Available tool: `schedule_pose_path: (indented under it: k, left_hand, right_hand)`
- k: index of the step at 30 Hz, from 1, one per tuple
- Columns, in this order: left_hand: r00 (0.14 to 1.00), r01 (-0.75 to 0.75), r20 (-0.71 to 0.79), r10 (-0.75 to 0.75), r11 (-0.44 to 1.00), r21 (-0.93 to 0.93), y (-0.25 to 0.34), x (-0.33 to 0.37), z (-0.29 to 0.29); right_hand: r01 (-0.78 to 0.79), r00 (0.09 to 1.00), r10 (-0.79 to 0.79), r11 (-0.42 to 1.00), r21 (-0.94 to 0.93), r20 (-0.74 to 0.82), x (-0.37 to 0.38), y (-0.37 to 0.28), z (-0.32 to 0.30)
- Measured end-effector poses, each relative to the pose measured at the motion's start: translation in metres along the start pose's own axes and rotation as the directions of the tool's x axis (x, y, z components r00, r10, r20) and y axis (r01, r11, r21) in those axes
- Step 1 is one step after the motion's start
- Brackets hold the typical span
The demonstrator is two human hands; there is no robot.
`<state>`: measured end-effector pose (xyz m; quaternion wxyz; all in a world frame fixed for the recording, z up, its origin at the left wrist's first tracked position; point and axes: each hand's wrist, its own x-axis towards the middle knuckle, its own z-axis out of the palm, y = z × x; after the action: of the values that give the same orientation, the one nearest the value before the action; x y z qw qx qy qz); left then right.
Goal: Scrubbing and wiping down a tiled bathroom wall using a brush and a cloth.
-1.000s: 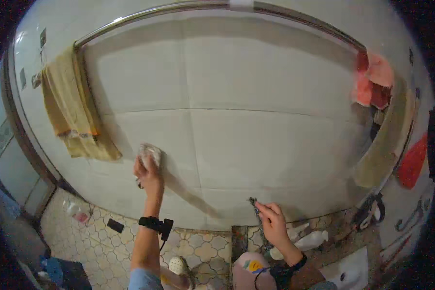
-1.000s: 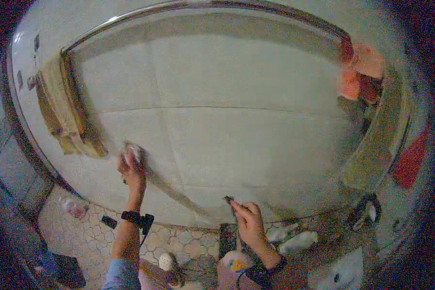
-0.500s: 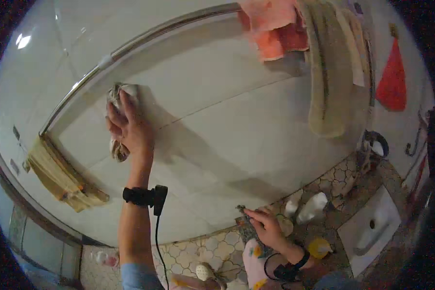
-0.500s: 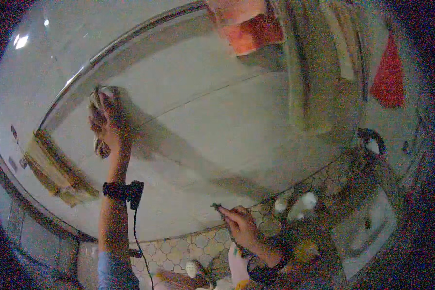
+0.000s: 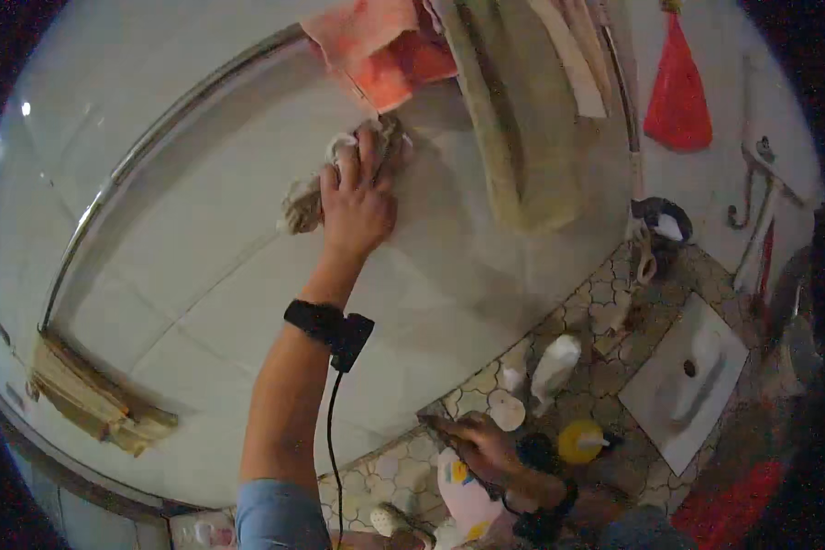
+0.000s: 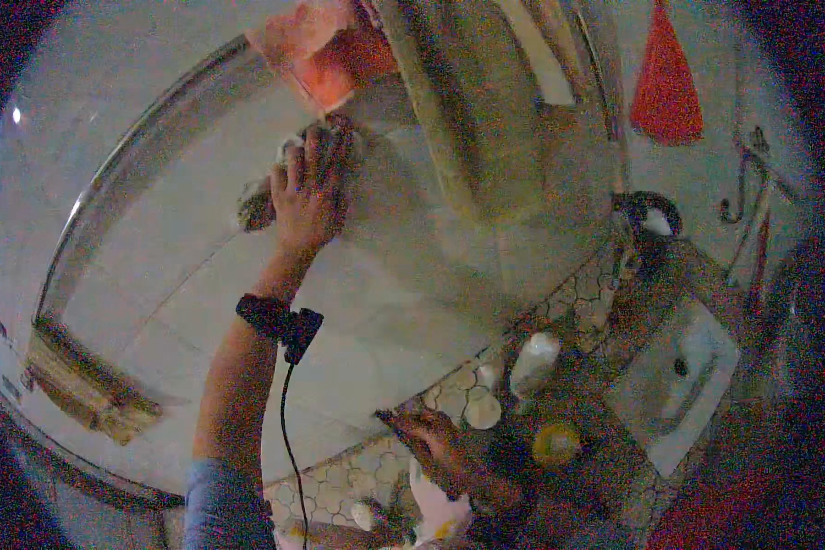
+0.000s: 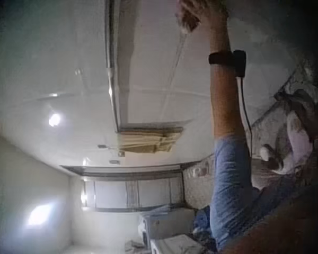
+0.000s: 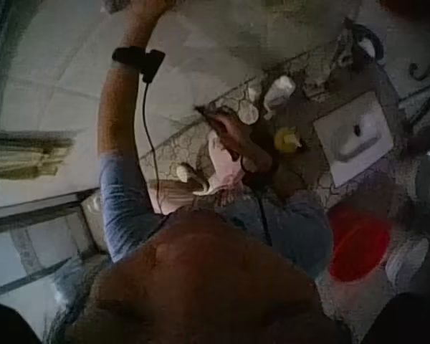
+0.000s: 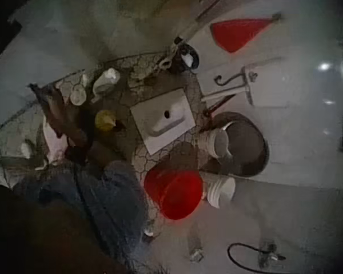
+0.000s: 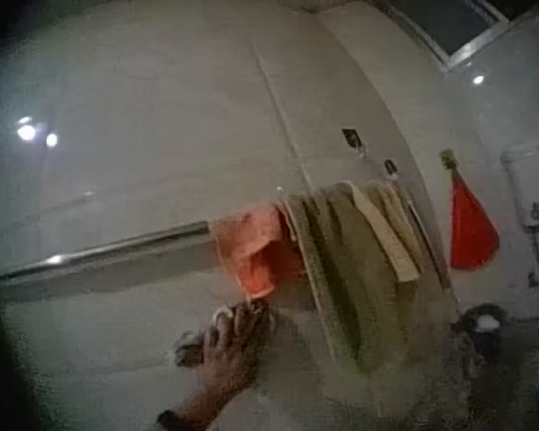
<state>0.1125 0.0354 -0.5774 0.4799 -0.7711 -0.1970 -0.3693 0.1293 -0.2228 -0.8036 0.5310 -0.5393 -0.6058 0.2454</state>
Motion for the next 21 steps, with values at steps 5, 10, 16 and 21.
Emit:
schedule_pose_path:
  k: [5, 10, 16, 21]
  left_hand:
    - [0.987, -0.157, 0.017, 0.163, 0.973, -0.171, 0.015, -0.004, 0.012]
    - [0.868, -0.373, 0.331, 0.369, 0.926, -0.055, 0.056, -0.047, 0.037]
    - [0.819, -0.45, 0.304, 0.487, 0.873, -0.186, 0.131, -0.128, 0.085]
    - [0.685, -0.674, 0.302, 0.663, 0.734, -0.081, 0.142, -0.197, 0.097]
  right_hand:
    - [0.03, 0.995, -0.036, 0.997, -0.066, -0.093, -0.022, -0.008, 0.037]
    - [0.08, 0.995, -0.084, 0.994, -0.077, -0.054, -0.035, -0.004, 0.069]
    - [-0.168, 0.98, 0.175, 0.983, -0.078, 0.096, -0.035, 0.004, 0.063]
    - [-0.095, 0.965, 0.121, 0.988, -0.12, 0.232, -0.036, 0.001, 0.057]
